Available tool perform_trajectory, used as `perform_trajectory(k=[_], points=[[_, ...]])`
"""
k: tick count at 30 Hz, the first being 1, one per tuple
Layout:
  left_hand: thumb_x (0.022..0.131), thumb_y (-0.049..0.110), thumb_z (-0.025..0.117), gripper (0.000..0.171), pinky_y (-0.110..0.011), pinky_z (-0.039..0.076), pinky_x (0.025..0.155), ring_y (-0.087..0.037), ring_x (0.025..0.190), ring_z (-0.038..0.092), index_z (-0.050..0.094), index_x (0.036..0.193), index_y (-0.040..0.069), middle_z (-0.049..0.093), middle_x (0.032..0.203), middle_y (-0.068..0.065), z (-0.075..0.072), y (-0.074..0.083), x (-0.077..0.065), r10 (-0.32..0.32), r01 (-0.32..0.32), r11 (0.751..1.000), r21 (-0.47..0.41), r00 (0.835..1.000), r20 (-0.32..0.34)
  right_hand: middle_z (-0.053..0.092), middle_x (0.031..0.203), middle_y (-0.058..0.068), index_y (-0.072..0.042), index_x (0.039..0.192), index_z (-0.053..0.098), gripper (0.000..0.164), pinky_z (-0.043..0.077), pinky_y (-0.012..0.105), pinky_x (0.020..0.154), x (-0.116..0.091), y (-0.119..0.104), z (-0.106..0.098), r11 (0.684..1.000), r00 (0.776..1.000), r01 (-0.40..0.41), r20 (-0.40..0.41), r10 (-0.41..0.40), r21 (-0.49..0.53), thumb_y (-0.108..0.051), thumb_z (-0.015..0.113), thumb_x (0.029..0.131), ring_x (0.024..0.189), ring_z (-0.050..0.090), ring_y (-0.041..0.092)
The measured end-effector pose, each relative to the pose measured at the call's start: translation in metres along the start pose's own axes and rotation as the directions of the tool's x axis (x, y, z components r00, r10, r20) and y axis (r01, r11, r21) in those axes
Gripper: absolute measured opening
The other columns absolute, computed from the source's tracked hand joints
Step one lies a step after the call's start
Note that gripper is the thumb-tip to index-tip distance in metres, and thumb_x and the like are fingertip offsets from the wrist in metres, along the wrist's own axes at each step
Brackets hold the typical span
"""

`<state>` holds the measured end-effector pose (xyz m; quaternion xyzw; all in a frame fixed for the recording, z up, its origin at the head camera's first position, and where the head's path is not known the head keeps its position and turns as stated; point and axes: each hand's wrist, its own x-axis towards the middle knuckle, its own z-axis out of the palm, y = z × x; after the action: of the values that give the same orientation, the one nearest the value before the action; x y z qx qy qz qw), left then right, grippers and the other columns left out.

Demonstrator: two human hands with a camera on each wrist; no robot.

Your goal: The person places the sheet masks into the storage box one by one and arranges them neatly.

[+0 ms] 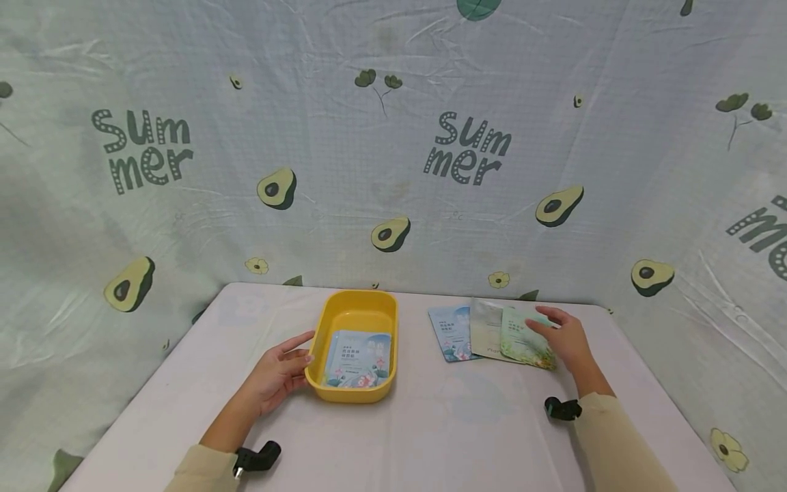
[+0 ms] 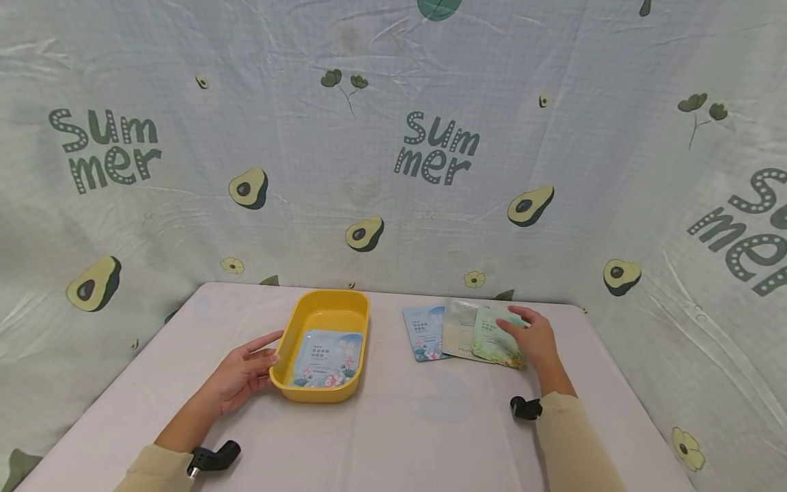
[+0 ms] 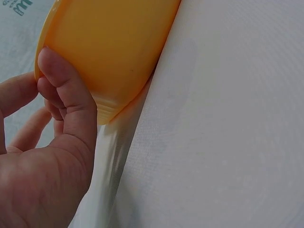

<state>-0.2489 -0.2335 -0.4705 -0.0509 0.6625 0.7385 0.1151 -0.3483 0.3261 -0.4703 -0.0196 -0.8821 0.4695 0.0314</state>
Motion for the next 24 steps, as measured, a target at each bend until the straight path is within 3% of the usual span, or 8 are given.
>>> perform_trajectory(k=[13,24], points=[[0.101,0.006,0.06,0.067,-0.027,0.062,0.075,-0.017,0.083,0.068,0.032,0.161,0.011,0.06,0.113,-0.006,0.0,-0.003,0.0,0.016,-0.016,1.0,-0.008,1.0,0.021,0.024,0.166,0.027,-0.005,0.155,0.043,0.078,0.029,0.064,0.12,0.015,0.011,-0.006,0.984,0.991,-0.129,0.016,0.132,-0.121,-0.049,0.068,0.096,0.151,0.024,0.049],[0.1,0.008,0.062,0.067,-0.027,0.062,0.076,-0.018,0.084,0.068,0.033,0.161,0.012,0.06,0.114,-0.007,0.0,-0.002,0.0,0.009,-0.009,1.0,-0.007,1.0,0.014,0.032,0.159,0.033,-0.002,0.154,0.042,0.078,0.031,0.065,0.118,0.026,0.021,-0.01,0.975,0.986,-0.141,0.067,0.154,-0.169,-0.046,0.068,0.096,0.147,0.03,0.05]])
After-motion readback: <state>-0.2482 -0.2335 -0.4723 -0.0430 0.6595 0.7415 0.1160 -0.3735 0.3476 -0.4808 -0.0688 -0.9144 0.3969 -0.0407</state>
